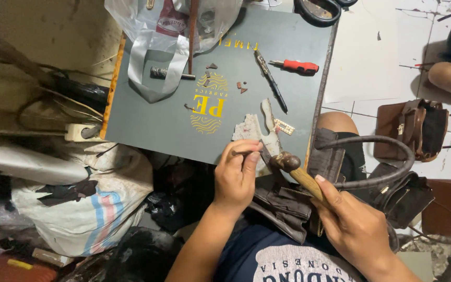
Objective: Assembling hardware onto a leather bag using a hammer
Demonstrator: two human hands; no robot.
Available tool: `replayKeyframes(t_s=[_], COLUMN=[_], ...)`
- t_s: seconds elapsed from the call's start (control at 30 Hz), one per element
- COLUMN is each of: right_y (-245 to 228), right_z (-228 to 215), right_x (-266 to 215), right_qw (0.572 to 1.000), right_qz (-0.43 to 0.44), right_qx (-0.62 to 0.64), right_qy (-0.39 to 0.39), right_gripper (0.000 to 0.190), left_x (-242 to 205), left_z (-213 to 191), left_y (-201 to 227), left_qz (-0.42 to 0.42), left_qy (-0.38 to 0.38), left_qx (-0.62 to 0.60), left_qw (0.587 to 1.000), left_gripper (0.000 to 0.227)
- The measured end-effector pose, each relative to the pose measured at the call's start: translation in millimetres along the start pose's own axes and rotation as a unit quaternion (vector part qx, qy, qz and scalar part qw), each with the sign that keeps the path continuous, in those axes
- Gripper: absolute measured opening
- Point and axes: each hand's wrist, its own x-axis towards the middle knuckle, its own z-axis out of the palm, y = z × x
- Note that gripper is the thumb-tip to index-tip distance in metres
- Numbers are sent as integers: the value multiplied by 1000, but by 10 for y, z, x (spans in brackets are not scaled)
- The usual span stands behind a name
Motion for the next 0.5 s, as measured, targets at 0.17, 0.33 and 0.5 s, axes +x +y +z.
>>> replayKeyframes(t_s=[0.17, 0.33, 0.5], right_y=[54, 44, 45], right_z=[34, 11, 11], right_x=[-49, -18, 10], right_qw=[1000, 999, 998], right_qz=[12, 12, 6], right_qx=[12, 40, 58], right_qy=[-11, -8, -10], right_gripper=[55, 54, 52], left_x=[-40, -64, -66], left_z=[-16, 2, 1], left_y=[-11, -61, -55], left_qz=[-46, -57, -36], left_qy=[-35, -46, -58], left_qx=[41, 61, 61], left_qw=[998, 995, 996], left_gripper=[14, 14, 15])
